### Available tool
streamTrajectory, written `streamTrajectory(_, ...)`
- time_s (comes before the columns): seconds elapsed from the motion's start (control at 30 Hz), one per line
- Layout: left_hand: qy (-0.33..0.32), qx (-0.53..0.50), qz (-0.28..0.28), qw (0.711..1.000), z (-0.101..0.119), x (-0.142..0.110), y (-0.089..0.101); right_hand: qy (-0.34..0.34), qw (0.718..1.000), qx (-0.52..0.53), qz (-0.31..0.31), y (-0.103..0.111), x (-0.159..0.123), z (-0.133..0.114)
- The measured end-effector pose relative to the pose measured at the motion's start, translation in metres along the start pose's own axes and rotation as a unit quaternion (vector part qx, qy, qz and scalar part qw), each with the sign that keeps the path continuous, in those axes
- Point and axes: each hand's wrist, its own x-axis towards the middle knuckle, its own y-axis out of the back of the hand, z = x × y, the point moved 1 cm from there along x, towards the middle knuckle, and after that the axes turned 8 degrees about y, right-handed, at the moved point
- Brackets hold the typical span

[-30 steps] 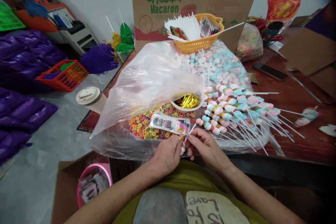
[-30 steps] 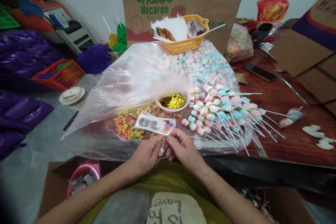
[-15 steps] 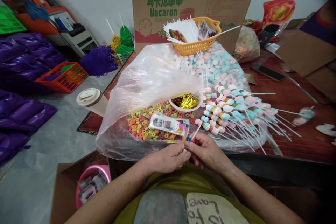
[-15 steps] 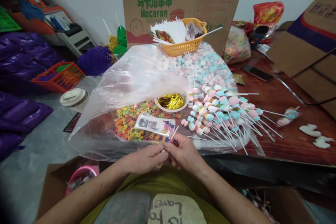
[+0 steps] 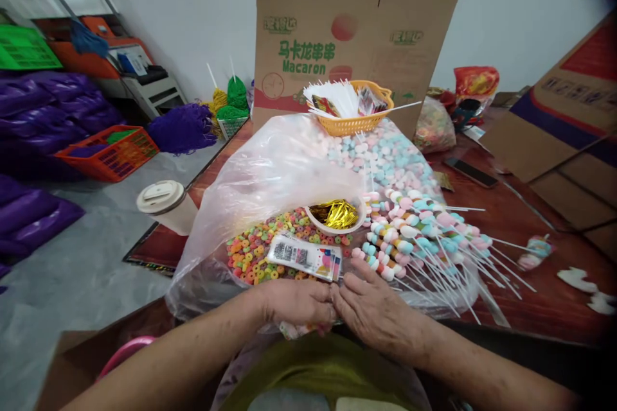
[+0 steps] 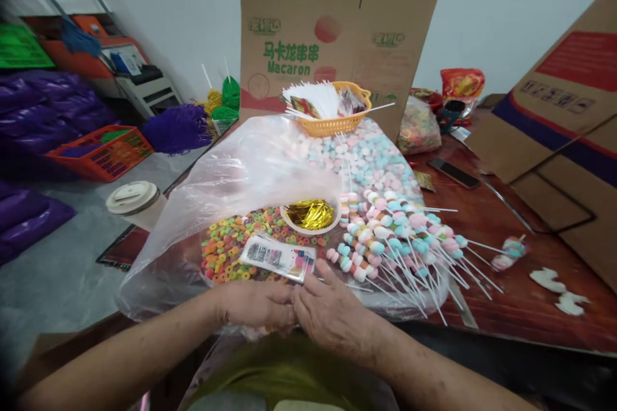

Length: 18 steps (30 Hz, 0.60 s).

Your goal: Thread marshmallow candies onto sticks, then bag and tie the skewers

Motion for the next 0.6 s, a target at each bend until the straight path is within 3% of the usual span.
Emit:
streamTrajectory(0.07,-0.003,0.181,0.090,0.979,-0.002,-0.001,-0.001,-0.094,0.985,0.140,-0.027,-0.007,0.004,-0.004)
streamTrajectory(0.1,-0.018,0.276,0.144,0.950,-0.004,-0.002,-0.003,-0.149,0.956,0.249,-0.039,-0.009,0.006,-0.005)
streamTrajectory(0.2,-0.113,0.431,0.255,0.858,-0.013,-0.010,-0.009,-0.235,0.811,0.528,-0.089,-0.004,0.013,-0.001)
streamTrajectory(0.23,-0.138,0.428,0.290,0.845,-0.016,-0.013,-0.010,-0.230,0.772,0.583,-0.111,0.002,0.016,0.006)
streamTrajectory(0.27,-0.143,0.399,0.326,0.845,-0.020,-0.015,-0.011,-0.218,0.750,0.611,-0.125,0.009,0.019,0.017)
streamTrajectory(0.33,-0.104,0.265,0.393,0.875,-0.026,-0.017,-0.009,-0.216,0.760,0.602,-0.117,0.024,0.030,0.049)
streamTrajectory(0.4,-0.026,0.056,0.426,0.903,-0.031,-0.014,-0.008,-0.280,0.860,0.425,-0.041,0.030,0.044,0.089)
streamTrajectory(0.43,0.011,-0.054,0.418,0.907,-0.033,-0.011,-0.008,-0.312,0.900,0.300,-0.045,0.028,0.053,0.107)
streamTrajectory(0.5,0.068,-0.256,0.375,0.888,-0.038,-0.005,-0.009,-0.331,0.909,0.245,-0.066,0.014,0.071,0.132)
streamTrajectory(0.6,0.111,-0.460,0.311,0.824,-0.044,0.003,-0.012,-0.347,0.906,0.225,-0.093,-0.012,0.088,0.146)
